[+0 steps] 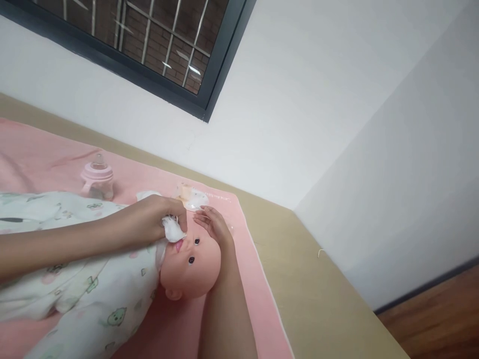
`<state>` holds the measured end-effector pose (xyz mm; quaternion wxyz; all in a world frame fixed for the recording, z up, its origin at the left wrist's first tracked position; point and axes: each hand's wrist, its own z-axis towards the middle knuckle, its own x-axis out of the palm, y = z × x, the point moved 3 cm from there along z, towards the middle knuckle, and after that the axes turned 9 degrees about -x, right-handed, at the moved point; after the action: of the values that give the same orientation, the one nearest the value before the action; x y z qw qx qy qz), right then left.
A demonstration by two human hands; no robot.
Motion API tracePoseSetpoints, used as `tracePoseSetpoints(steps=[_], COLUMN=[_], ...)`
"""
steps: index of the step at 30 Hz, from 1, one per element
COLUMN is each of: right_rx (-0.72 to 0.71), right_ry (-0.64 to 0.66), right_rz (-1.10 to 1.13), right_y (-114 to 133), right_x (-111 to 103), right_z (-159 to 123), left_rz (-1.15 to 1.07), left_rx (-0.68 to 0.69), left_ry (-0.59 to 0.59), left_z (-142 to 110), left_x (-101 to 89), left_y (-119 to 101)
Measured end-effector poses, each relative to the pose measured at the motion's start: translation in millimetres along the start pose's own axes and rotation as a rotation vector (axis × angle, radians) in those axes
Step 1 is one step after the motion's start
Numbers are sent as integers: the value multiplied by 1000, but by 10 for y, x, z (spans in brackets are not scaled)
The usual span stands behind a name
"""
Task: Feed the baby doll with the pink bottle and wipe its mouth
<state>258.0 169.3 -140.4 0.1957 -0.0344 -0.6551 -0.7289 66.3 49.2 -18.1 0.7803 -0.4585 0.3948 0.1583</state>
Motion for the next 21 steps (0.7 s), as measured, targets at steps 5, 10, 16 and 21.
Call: tracePoseSetpoints(steps=[5, 10, 16, 21], right_rx=[4, 3, 4, 10], right_ry=[3, 6, 1, 2], right_rz=[2, 6, 5, 6], right_y=[-3, -8, -9, -5], right_x=[-4, -5, -1, -1], right_z=[3, 3, 4, 7], left_rz=[-44, -105, -114, -92], left_rx=[0, 13, 20, 9], left_ry=[-7, 24, 38, 12], left_z=[-33, -82, -92, -78], left_x=[-44, 7, 97, 76], left_y=[-83, -62, 89, 59])
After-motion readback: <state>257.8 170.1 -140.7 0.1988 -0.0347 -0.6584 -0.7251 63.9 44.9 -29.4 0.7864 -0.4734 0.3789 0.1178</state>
